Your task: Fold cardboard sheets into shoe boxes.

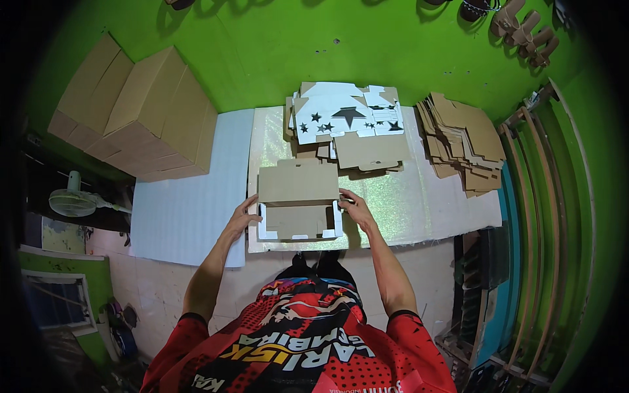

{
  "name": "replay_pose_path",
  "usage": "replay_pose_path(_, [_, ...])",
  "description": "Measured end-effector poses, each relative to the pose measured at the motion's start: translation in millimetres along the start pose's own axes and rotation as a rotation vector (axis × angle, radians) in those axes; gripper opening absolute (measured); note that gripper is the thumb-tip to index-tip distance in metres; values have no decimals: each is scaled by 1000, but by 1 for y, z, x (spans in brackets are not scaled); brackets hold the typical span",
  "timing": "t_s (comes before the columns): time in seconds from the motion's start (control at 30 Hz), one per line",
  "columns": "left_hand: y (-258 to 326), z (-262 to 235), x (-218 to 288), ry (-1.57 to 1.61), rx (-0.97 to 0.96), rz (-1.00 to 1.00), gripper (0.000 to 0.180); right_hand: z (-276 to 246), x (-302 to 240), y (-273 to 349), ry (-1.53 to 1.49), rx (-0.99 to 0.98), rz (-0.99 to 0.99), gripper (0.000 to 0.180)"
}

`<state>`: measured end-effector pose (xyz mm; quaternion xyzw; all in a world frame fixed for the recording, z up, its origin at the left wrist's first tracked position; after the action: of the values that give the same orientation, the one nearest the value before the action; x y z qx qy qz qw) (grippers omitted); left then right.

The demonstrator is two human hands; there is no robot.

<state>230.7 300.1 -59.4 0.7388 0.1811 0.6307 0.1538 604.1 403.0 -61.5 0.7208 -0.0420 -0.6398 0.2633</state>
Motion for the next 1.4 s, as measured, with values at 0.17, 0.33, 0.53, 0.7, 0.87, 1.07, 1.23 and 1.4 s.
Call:
replay_pose_path(0.17, [11,-6,0,42,33,-4,74,-3,2,-6,-64,5,-44,19])
replay_pose_path(0.33, [21,-10,-2,-63,35,63,59,-4,0,4,-5,-22,-161,22])
replay_pose_path(0.53, [61,-10,17,-273,290,354,55,50,-82,91,817,21,-751,64])
replay_pose_path(0.7, [112,41,47,-701,450,638,55,102,-47,106,1171,-282,-829,93])
replay_pose_path(0.87, [111,76,44,-967,206,597,70,98,-38,95,1261,-185,-783,85])
replay_pose_path(1.07, [99,66,20,-978,204,614,72,101,-27,94,1277,-174,-853,73])
replay_pose_path(1.23, [123,62,49,-794,383,635,72,95,-45,106,1287,-153,-833,76])
replay_pose_path(1.4, [138,82,51,-816,347,693,71,95,-38,103,1400,-136,-814,80])
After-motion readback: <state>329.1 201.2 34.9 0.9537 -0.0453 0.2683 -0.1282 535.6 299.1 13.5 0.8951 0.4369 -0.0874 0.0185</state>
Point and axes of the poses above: each hand's wrist, its own y-axis away from the middle knuckle, its own z-axis out of the palm, x = y × z, the point moved 10 cm from there along -y, towards the middle knuckle, and after that the axes turned 4 degrees about -y, right-handed, at the moved point
